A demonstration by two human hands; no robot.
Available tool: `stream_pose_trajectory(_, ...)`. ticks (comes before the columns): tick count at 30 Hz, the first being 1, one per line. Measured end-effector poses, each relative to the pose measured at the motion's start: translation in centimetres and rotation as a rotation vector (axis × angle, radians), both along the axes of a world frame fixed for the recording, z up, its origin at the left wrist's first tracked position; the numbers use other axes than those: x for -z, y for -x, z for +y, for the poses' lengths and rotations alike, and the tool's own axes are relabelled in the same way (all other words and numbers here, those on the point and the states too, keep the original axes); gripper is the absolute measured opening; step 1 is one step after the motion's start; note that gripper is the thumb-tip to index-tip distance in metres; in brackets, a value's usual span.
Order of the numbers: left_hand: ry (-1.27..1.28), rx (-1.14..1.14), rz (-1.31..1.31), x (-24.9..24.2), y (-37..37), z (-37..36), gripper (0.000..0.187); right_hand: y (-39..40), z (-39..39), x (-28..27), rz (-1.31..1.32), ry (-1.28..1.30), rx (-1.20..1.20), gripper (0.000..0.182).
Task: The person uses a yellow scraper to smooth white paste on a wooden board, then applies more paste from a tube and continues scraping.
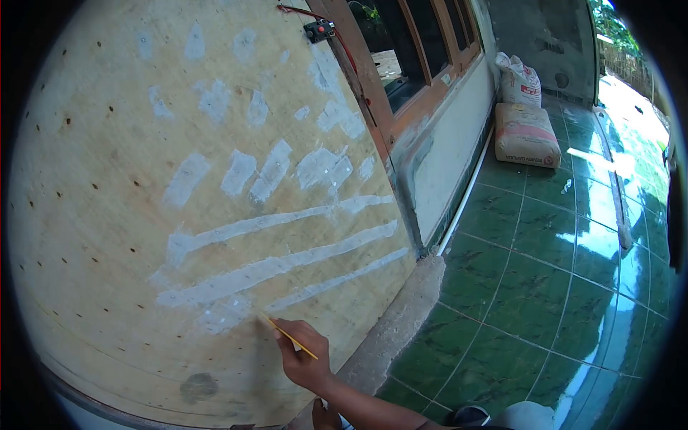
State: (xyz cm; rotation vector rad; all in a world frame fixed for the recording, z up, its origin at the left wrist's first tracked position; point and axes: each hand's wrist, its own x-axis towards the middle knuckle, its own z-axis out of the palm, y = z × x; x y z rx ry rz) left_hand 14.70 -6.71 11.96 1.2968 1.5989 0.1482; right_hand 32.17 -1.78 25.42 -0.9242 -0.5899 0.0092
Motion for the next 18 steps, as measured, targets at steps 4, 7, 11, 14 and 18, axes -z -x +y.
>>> stream_pose_trajectory(4,-0.188,0.075,-0.061,0.9,-0.7,-1.2,0.084,-4.1,1.5,2.1,0.046,0.073,0.229,0.021)
stream_pose_trajectory(7,-0.078,0.018,-0.229,4.3,1.2,0.2,0.075,-2.6,2.0,0.6,-0.086,0.098,0.27,0.024)
stream_pose_trajectory(11,-0.219,-0.114,-0.435,6.4,1.1,-0.8,0.058,-0.1,0.4,-0.8,-0.104,-0.033,-0.146,0.027)
stream_pose_trajectory(14,-0.286,-0.244,-0.373,4.0,-1.3,-2.4,0.047,-4.0,0.7,2.4,-0.009,-0.043,0.048,0.025)
stream_pose_trajectory(18,-0.198,-0.008,-0.284,-1.2,-2.5,-4.1,0.028,-14.4,2.5,13.3,0.617,0.064,0.226,0.025)
